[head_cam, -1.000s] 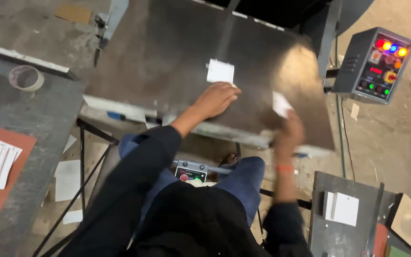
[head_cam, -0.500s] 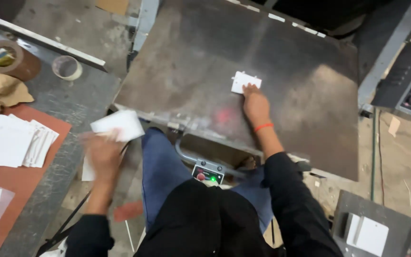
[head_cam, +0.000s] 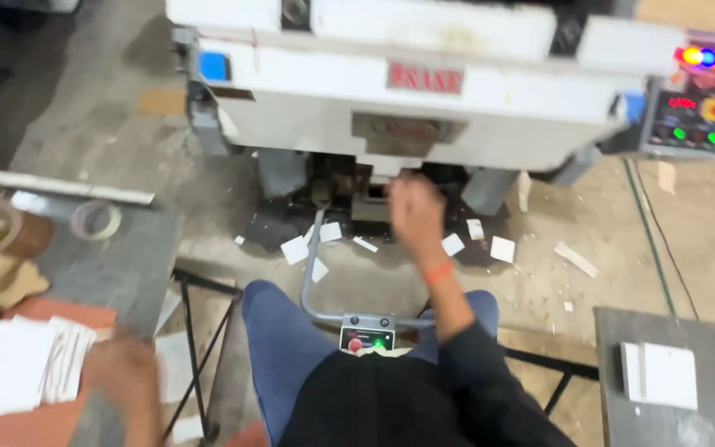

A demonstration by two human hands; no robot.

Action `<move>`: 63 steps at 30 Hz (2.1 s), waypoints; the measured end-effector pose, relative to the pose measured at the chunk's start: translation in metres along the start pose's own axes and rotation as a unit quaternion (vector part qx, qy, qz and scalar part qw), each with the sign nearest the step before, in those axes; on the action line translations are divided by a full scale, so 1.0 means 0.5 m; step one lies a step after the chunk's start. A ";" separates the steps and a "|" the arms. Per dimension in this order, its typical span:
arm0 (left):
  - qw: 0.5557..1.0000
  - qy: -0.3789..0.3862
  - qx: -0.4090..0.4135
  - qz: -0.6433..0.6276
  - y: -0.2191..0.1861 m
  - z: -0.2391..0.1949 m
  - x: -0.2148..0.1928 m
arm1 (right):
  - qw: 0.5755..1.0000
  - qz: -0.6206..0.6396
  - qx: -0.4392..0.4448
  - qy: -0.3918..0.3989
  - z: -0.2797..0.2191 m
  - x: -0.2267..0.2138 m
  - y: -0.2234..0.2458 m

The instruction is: Operating a mechanical press to stamp or cut paper cards by manually placing items on the platen and using a foot pedal.

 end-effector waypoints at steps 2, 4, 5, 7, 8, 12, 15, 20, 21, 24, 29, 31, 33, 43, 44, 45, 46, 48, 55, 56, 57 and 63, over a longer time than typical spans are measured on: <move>0.919 0.264 -0.071 -0.286 -0.168 -0.054 0.029 | 0.944 -0.059 0.067 0.318 -0.187 -0.014 -0.065; 0.844 0.403 0.081 -0.346 -0.382 -0.016 -0.042 | 0.919 -0.109 0.105 0.365 -0.322 -0.099 -0.170; 0.733 0.517 0.219 -0.384 -0.482 -0.022 -0.105 | 0.888 -0.149 0.131 0.415 -0.392 -0.141 -0.220; 0.653 0.586 0.316 -0.361 -0.587 -0.045 -0.075 | 0.892 -0.191 0.222 0.344 -0.389 -0.273 -0.289; 0.566 0.641 0.400 -0.329 -0.643 -0.077 -0.075 | 0.884 -0.229 0.302 0.273 -0.400 -0.363 -0.317; 0.415 0.696 0.234 -0.537 -0.725 -0.114 -0.018 | 0.886 -0.396 0.242 0.017 -0.337 -0.670 -0.324; 0.560 0.542 0.351 -0.520 -0.718 -0.171 0.118 | 0.815 -0.552 0.172 -0.042 -0.347 -0.810 -0.320; 0.608 0.607 0.185 -0.476 -0.688 -0.307 0.347 | 0.730 -0.589 0.332 0.104 -0.416 -0.886 -0.382; 0.609 0.613 0.174 -0.472 -0.673 -0.301 0.307 | 0.730 -0.587 0.329 0.117 -0.390 -0.898 -0.376; 0.463 0.601 -0.090 -0.645 -0.651 -0.238 0.257 | 0.745 -0.405 0.525 0.075 -0.395 -0.914 -0.367; 0.462 0.667 -0.178 -0.557 -0.675 -0.219 0.239 | 0.684 -0.675 0.274 0.044 -0.447 -0.850 -0.396; 0.519 0.617 -0.088 -0.585 -0.684 -0.219 0.231 | 0.686 -0.676 0.264 0.053 -0.453 -0.852 -0.399; 0.577 0.554 0.004 -0.600 -0.693 -0.175 0.193 | 0.693 -0.672 0.255 0.062 -0.453 -0.868 -0.395; 0.650 0.289 0.378 -0.592 -0.861 0.344 -0.275 | 0.896 -0.443 0.034 -0.008 -0.136 -0.597 -0.247; 0.690 0.318 0.391 -0.520 -0.892 0.371 -0.272 | 0.943 -0.330 -0.030 0.004 -0.117 -0.521 -0.233; 0.694 0.318 0.384 -0.520 -0.916 0.353 -0.225 | 0.945 -0.326 -0.035 0.009 -0.102 -0.426 -0.222; 0.718 0.293 0.376 -0.507 -0.941 0.335 -0.177 | 0.951 -0.301 -0.058 0.033 -0.092 -0.332 -0.208; 0.743 0.271 0.364 -0.492 -0.946 0.293 -0.139 | 0.957 -0.271 -0.081 0.063 -0.096 -0.168 -0.182; 0.771 0.338 0.397 -0.365 -0.662 0.108 -0.204 | 0.940 -0.218 -0.076 0.252 -0.159 0.134 -0.197; 0.792 0.261 0.359 -0.420 -0.611 0.067 -0.182 | 0.928 -0.240 -0.099 0.266 -0.158 0.141 -0.198; 0.793 0.267 0.355 -0.417 -0.537 0.071 -0.190 | 0.928 -0.236 -0.098 0.272 -0.152 0.142 -0.213; 0.989 0.001 0.089 -0.115 -0.057 0.067 -0.116 | 0.906 -0.250 -0.109 0.323 0.059 0.174 -0.234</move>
Point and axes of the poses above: each hand's wrist, its own z-axis towards the middle knuckle, its own x-axis out of the palm, y = z × x, the point moved 2 cm from there along z, towards the middle knuckle, and after that the axes turned 1 degree about x, right-handed, at the moved point
